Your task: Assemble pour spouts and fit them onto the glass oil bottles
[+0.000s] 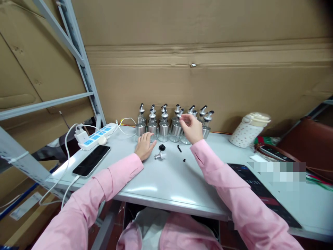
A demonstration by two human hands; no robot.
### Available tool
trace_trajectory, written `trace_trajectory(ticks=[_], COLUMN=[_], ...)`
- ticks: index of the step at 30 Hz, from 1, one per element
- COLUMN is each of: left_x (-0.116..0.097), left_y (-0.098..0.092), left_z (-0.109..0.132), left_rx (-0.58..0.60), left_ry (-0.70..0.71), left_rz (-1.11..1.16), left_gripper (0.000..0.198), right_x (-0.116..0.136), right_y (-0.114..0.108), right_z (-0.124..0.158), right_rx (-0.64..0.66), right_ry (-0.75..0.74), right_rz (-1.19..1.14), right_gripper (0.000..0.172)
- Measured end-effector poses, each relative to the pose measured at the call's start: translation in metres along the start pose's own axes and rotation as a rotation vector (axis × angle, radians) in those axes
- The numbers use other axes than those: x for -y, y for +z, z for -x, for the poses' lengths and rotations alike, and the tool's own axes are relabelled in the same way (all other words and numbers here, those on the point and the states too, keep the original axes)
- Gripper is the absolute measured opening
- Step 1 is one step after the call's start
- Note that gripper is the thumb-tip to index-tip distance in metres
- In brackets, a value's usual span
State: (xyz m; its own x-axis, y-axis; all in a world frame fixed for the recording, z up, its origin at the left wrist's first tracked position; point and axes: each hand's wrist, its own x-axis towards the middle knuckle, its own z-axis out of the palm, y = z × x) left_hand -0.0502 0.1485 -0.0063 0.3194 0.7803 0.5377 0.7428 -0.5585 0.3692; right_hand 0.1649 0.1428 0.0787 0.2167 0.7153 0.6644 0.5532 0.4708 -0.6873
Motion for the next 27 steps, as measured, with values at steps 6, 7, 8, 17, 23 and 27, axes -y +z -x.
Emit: trace_trajectory(ticks=[6,7,8,17,23,27], left_x=[0.004,0.005,0.006,0.029,0.029,0.027], left_y=[0.006,0.006,0.006,0.008,0.015,0.014], left_z=[-0.002,-0.003,-0.004,-0.012,-0.011,-0.01], left_rx=[-0.102,-0.123,-0.145,-0.252,-0.186,-0.2], left_ry=[-0.078,-0.087,-0.095,-0.054,-0.049,-0.131], left_rz=[0.016,0.03,0.053,0.224,0.171,0.147], left_gripper=[0.037,0.037,0.037,0.028,0.029,0.039], right_x=[0.008,0.009,0.009,0.0,0.011,0.022], right_y=[0.058,0.068,0.078,0.128,0.127,0.123], right_z=[-0.008,-0.008,-0.007,-0.013,-0.013,-0.007], right_rx=[0.219,0.218,0.211,0.184,0.171,0.207], right_ry=[-0.061,-0.062,-0.055,0.089,0.009,0.047], right_rz=[-0.123,-0.14,-0.149,-0.164,-0.027,-0.002], right_gripper=[0.016,0.018,0.02,0.036,0.026,0.028])
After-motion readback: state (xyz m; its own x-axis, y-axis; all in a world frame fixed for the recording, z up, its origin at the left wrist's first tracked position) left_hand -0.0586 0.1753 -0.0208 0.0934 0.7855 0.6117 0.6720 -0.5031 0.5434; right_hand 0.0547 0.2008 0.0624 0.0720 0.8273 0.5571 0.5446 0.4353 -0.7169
